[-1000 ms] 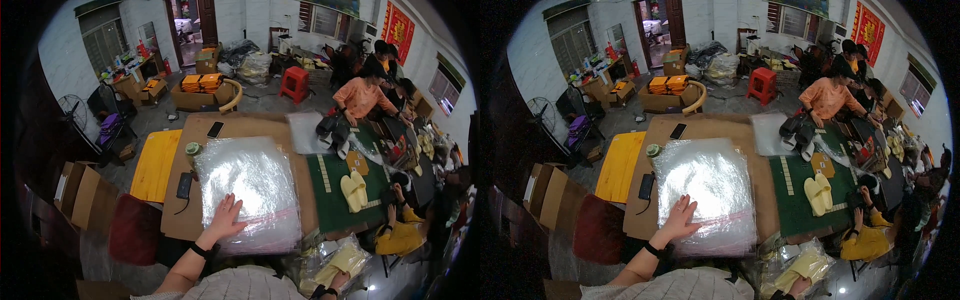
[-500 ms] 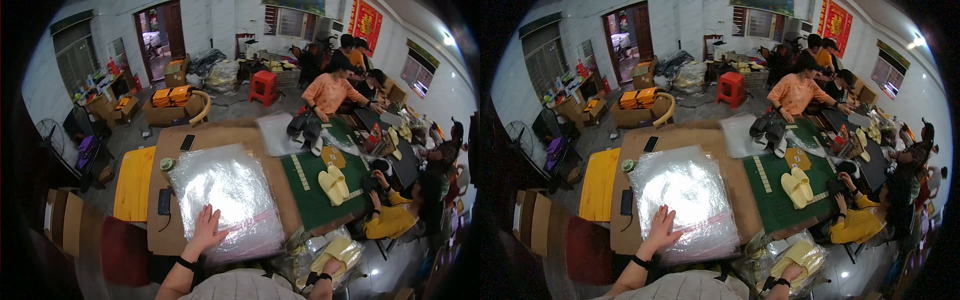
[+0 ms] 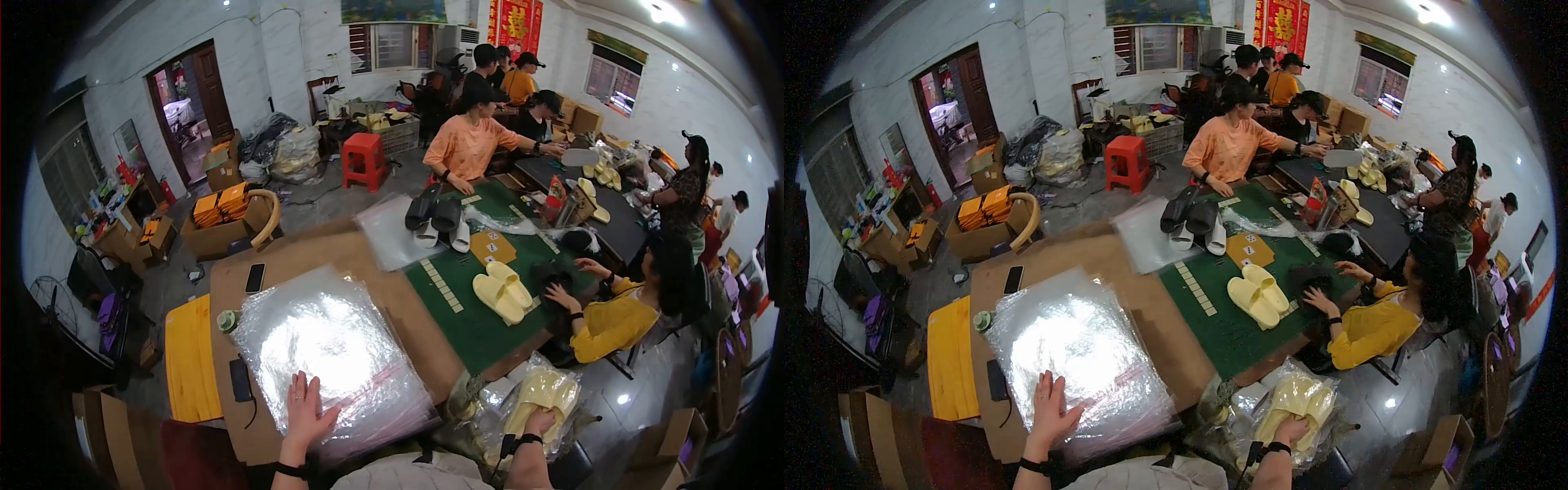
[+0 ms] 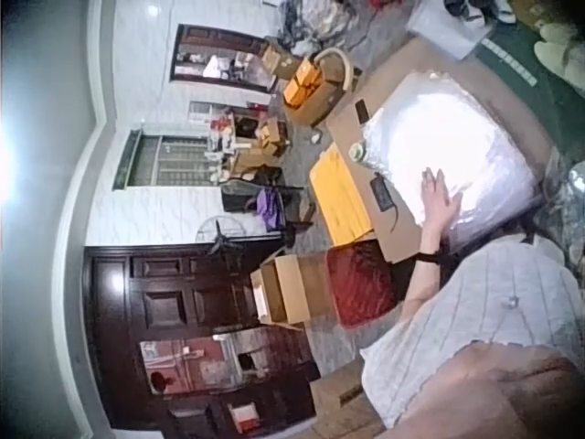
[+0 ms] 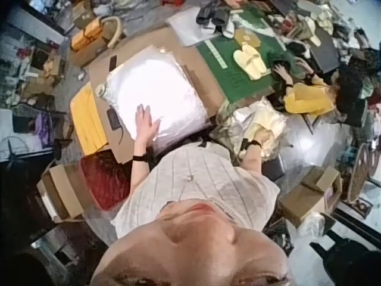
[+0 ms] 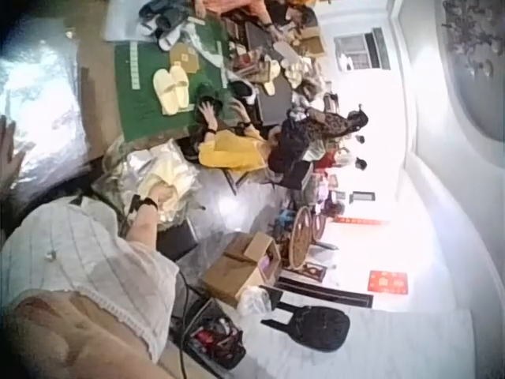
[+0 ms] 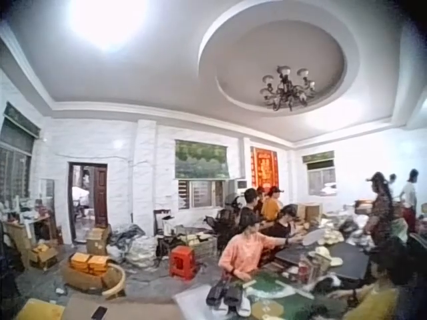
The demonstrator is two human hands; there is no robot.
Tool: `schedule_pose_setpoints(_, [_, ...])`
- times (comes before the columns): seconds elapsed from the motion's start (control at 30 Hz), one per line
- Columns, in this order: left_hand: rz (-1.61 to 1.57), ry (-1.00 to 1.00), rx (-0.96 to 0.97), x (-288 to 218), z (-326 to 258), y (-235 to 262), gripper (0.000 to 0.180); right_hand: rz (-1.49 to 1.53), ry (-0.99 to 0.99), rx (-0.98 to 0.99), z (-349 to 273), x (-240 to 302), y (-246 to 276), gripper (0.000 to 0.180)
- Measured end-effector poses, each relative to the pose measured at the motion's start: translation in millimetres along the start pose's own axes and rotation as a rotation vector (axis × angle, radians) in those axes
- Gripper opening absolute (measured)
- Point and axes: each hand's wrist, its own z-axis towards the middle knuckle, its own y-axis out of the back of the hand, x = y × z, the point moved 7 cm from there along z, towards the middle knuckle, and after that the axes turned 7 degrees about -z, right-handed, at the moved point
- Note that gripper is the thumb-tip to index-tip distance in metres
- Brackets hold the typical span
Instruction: The recorder is organizing, checking, and preparing finished slippers for packing in a manufacturing facility.
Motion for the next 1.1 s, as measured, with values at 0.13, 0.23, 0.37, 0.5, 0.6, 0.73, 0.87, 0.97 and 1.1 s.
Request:
schedule_pose_setpoints(0.13, [-0.033, -0.004, -0.016, -2, -1, 2, 0.081, 0.016, -0.004, 0.055, 22, -16, -18, 0.036])
schedule_pose_setpoints(0.23, [-0.02, 0.007, -0.005, -6, 1, 2, 0.081, 0.082, 0.105, 0.008, 30, -16, -15, 0.029])
schedule_pose_setpoints(0.37, [-0.016, 0.025, 0.014, 4, -3, 0, 0.083, 0.16, 0.108, 0.183, 29, -13, -18, 0.022])
schedule_pose_setpoints(0.5, [-0.026, 0.025, 0.02, 5, -1, -3, 0.083, 0.427, 0.141, 0.131, 24, -2, -15, 0.021])
schedule_pose_setpoints(0.6, [-0.028, -0.016, -0.006, 3, 1, -6, 0.083, 0.841, 0.287, 0.141, 25, 20, -11, 0.024])
schedule_pose_setpoints(0.73, [-0.019, -0.003, -0.007, 7, -4, -2, 0.083, 1.114, 0.536, 0.346, -17, 136, 38, 0.029])
schedule_pose_setpoints(0.87, [-0.043, -0.016, -0.02, 9, -4, -3, 0.082, 1.232, 0.656, 0.613, -106, 265, 116, 0.028])
schedule_pose_setpoints(0.97, [-0.047, -0.027, -0.035, 8, -4, -4, 0.082, 1.148, 0.749, 0.896, -194, 339, 142, 0.022])
schedule_pose_setpoints(1.1, [-0.063, -0.074, -0.068, 10, -6, -4, 0.082, 0.927, 1.12, 0.844, -312, 399, 150, 0.023])
